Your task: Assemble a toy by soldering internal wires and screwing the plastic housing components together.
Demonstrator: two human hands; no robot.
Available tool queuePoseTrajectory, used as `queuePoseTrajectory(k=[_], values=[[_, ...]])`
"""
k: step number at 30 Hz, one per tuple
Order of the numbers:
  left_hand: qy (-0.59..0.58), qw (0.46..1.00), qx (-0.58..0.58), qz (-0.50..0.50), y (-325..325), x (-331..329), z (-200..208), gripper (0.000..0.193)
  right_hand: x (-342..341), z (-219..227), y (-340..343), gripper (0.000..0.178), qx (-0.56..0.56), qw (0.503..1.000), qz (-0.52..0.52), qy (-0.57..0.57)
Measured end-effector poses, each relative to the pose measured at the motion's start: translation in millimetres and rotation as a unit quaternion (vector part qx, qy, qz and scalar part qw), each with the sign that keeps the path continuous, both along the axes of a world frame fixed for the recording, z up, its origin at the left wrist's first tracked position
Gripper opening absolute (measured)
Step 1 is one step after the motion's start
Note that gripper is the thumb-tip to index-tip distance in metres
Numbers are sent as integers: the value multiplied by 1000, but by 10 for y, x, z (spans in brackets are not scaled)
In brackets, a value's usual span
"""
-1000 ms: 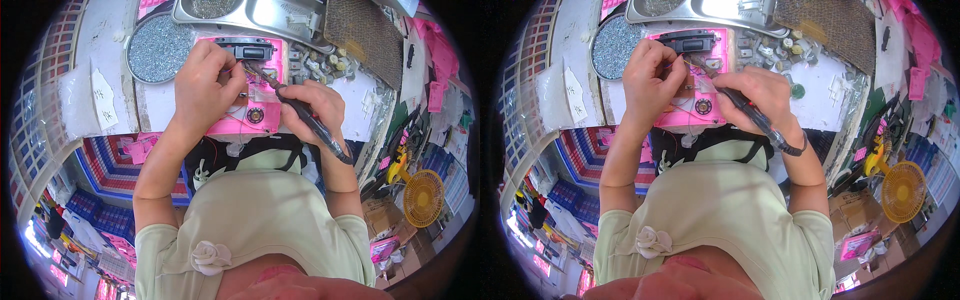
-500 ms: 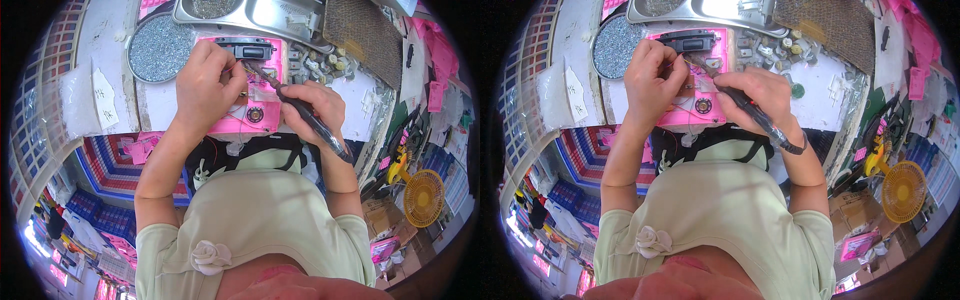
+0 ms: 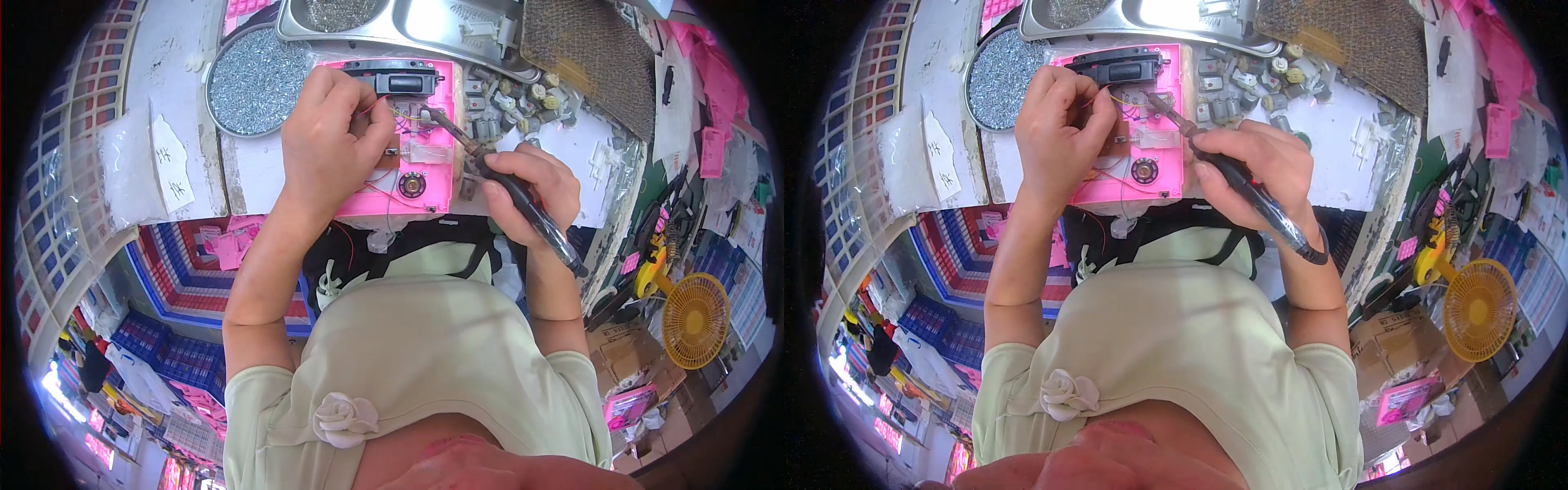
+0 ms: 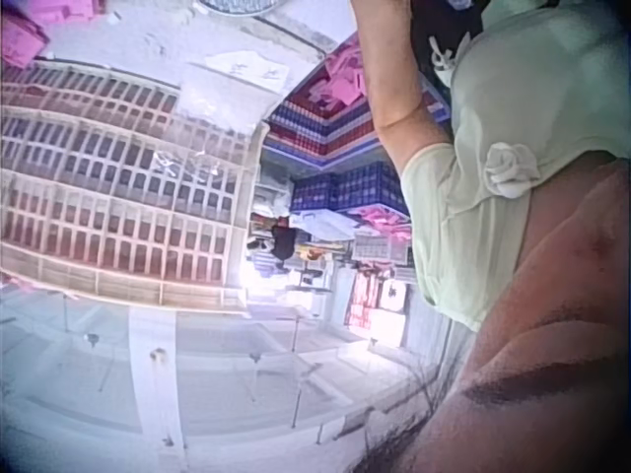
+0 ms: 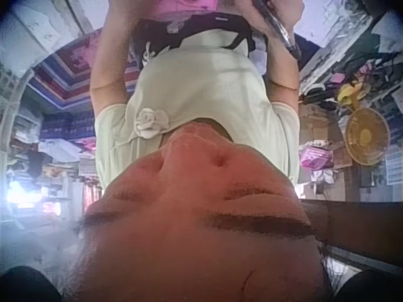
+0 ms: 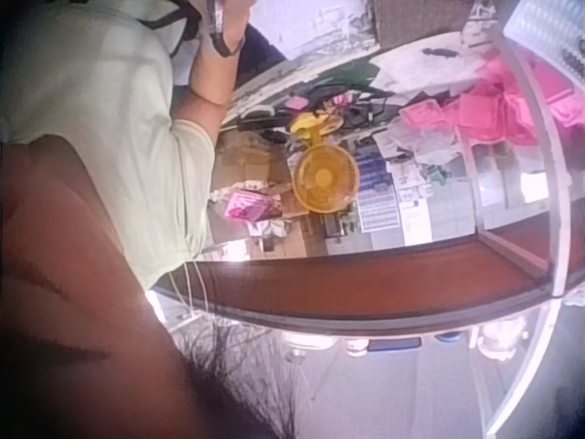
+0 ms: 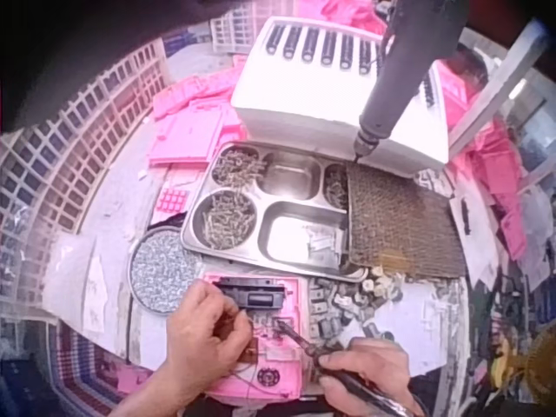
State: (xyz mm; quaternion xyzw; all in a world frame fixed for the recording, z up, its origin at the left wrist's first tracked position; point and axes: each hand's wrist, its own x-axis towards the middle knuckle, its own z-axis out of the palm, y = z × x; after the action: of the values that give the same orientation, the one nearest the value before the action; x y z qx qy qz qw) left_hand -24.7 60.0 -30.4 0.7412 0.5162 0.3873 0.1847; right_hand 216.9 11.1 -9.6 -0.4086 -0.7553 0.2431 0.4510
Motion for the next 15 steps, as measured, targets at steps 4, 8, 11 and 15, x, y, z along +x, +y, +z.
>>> queuePoseTrajectory(k=[4,8,11,15], values=[[-1,1000,-25,-2,-121,4,206,20,122,98,-19,28,-4,1000,-8,-12],[63,980,-57,-178,-236,23,314,27,201,119,-80,29,-15,998,-47,25],[143,966,-46,-212,-213,102,244,21,215,147,-83,29,-11,999,-48,14],[95,970,-42,-220,-161,93,150,14,284,143,-155,29,-13,996,-79,26]])
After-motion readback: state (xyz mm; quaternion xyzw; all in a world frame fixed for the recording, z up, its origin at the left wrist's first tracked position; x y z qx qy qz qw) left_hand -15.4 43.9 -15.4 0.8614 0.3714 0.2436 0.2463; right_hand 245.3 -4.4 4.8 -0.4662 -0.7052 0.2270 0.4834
